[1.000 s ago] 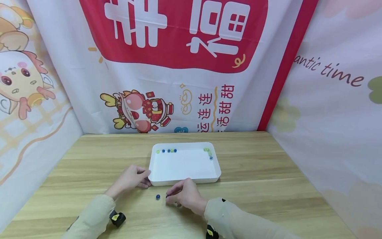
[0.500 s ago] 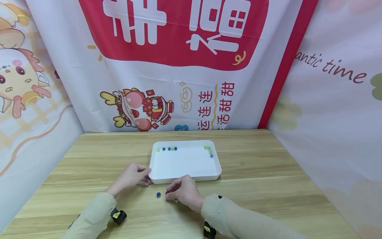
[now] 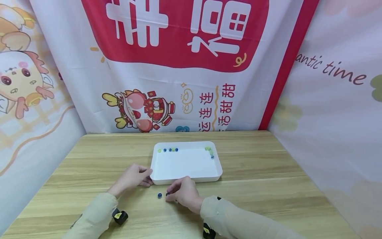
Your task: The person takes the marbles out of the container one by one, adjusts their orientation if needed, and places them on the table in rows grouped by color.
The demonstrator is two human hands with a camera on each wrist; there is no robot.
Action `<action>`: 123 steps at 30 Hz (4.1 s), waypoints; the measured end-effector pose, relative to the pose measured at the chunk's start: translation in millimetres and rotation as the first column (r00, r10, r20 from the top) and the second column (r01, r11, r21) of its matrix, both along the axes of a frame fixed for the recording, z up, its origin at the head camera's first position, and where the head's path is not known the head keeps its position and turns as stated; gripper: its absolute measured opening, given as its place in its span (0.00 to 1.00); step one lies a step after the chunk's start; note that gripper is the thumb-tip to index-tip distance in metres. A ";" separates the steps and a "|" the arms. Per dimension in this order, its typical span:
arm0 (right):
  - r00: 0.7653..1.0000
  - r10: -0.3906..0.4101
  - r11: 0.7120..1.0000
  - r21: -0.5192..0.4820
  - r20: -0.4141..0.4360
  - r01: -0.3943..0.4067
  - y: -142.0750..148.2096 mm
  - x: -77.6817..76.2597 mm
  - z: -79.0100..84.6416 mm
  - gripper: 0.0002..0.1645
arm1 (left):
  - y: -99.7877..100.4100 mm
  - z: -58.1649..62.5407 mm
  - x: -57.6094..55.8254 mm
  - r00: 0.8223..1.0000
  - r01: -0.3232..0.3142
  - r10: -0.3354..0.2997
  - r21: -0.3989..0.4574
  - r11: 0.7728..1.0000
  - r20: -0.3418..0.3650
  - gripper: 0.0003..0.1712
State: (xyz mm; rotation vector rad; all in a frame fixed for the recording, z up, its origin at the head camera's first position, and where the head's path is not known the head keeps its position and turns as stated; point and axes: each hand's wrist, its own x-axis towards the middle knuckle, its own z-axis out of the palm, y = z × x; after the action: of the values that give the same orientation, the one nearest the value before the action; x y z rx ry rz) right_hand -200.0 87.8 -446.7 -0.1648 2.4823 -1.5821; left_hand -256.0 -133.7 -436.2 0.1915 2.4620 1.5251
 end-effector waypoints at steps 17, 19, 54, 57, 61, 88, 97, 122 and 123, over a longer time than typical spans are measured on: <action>1.000 0.002 0.999 0.035 -0.018 -0.001 -0.9 -1.4 -3.5 0.14 | 0.6 -1.3 -0.1 1.000 -0.004 0.004 0.016 1.000 0.012 0.14; 1.000 0.000 0.999 0.039 -0.026 0.001 -0.7 -1.6 -3.5 0.14 | 0.6 -0.6 -0.2 1.000 -0.005 0.005 0.015 1.000 0.012 0.14; 0.998 0.004 0.998 0.064 -0.065 0.001 0.3 -0.7 -5.4 0.15 | 1.9 -1.3 -2.0 1.000 -0.004 0.004 0.023 1.000 0.024 0.14; 0.998 0.005 0.998 0.059 -0.058 -0.002 0.6 -0.1 -4.9 0.15 | 2.2 -1.0 -1.3 1.000 -0.004 0.004 0.023 1.000 0.021 0.14; 0.999 0.000 0.999 0.041 -0.047 0.002 1.0 0.9 -4.5 0.15 | 2.5 -0.9 -0.1 1.000 -0.001 0.001 0.024 1.000 0.018 0.14; 0.998 -0.011 0.999 0.039 -0.057 0.013 2.3 2.5 -4.6 0.17 | 4.2 -2.3 1.1 1.000 -0.010 0.010 0.017 1.000 0.005 0.14; 0.998 -0.010 0.999 0.035 -0.066 0.012 2.1 2.8 -5.2 0.15 | 4.7 -3.1 1.0 1.000 -0.012 0.012 0.022 1.000 0.003 0.14; 0.998 -0.011 0.999 0.046 -0.065 0.014 2.2 4.3 -2.9 0.16 | 5.0 -2.5 1.9 1.000 -0.013 0.013 0.019 1.000 0.002 0.14; 0.998 -0.011 0.999 0.047 -0.065 0.015 2.2 4.0 -2.7 0.16 | 4.9 -2.3 1.6 1.000 -0.013 0.013 0.018 1.000 0.002 0.14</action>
State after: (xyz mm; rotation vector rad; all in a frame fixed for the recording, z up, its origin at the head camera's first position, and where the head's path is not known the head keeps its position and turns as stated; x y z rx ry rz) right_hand -196.0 90.0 -449.4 -0.1965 2.5729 -1.5445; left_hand -254.3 -128.8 -438.5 0.1771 2.4533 1.5524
